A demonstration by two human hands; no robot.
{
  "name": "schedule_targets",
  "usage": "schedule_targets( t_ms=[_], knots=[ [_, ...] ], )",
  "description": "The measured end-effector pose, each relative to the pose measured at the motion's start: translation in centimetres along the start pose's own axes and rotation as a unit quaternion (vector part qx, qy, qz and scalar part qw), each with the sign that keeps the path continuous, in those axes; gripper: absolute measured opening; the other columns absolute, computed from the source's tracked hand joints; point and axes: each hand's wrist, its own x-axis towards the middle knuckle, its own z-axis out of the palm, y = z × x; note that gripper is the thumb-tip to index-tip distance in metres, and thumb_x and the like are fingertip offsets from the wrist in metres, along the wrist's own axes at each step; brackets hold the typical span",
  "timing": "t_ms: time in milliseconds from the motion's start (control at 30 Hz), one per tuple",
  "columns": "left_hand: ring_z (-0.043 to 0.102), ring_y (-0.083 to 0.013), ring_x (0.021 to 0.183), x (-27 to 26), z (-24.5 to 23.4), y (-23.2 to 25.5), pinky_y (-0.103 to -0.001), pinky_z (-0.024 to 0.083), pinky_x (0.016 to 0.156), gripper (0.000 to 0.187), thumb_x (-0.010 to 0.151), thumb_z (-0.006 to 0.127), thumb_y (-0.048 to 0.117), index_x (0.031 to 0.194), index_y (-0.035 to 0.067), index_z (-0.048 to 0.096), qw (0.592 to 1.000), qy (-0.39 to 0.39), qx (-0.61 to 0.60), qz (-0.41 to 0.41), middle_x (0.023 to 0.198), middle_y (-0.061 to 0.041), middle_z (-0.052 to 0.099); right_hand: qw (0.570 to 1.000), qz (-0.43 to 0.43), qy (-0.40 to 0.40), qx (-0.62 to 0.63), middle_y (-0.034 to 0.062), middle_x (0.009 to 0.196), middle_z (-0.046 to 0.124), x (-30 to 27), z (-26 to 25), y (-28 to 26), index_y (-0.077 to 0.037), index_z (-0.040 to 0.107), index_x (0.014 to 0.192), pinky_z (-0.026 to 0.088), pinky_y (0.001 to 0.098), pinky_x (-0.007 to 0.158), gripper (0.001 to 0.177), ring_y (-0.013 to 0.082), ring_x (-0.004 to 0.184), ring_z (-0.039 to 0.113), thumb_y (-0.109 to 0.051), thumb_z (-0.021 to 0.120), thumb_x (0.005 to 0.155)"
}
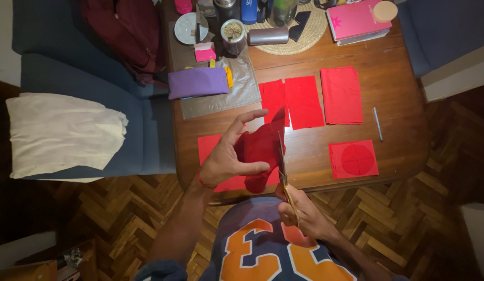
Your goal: The person cuts red paper into smaller pieces and shapes using scissors. They fold a piece of red paper and cut a circular shape, then cut a larger sheet of red paper into rectangular pieces.
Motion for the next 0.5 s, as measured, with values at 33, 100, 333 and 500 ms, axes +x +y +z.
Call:
schedule_targets(
  t_ms=[33,100,333,500],
  knots=[
    [0.073,-0.0153,0.083,0.0,0.0,0.0,-0.028,0.065,0.08,0.093,0.082,0.091,0.003,0.16,0.017,0.042,1.0,0.0,0.0,0.0,0.1,-0.009,0.073,1.0,0.0,0.0,0.0,-0.0018,0.085,0.027,0.0,-0.1,0.3,-0.001,0.057,0.117,0.031,0.0261,0.044,0.076,0.0094,0.058,0.025,-0.069,0.068,0.087],
    [0.075,-0.0181,0.089,0.1,0.0,-0.1,-0.03,0.067,0.083,0.093,0.081,0.091,0.003,0.16,0.017,0.042,1.0,-0.001,-0.003,-0.002,0.107,-0.012,0.074,1.0,-0.004,0.008,-0.024,0.0,0.068,0.035,0.0,-0.5,0.9,-0.006,0.053,0.104,0.034,0.0271,0.044,0.073,0.0107,0.053,0.033,-0.076,0.064,0.086],
    [0.075,-0.0175,0.088,0.0,0.1,-0.1,-0.03,0.066,0.082,0.093,0.081,0.091,0.003,0.159,0.017,0.043,1.0,0.001,-0.01,-0.004,0.105,-0.012,0.075,0.999,0.0,0.006,-0.044,-0.0008,0.077,0.03,-0.1,-0.1,-0.7,-0.008,0.048,0.102,0.031,0.0267,0.044,0.029,0.0106,0.053,0.033,-0.035,0.06,0.1],
    [0.076,-0.0207,0.091,0.0,0.1,-0.3,-0.033,0.066,0.086,0.093,0.084,0.089,0.002,0.161,0.015,0.039,0.999,-0.018,-0.028,0.008,0.107,-0.015,0.078,0.999,-0.004,0.006,-0.048,-0.0029,0.077,0.031,-0.2,0.0,-0.6,-0.002,0.061,0.12,0.032,0.0255,0.043,0.085,0.009,0.053,0.033,-0.079,0.061,0.084]
  ],
)
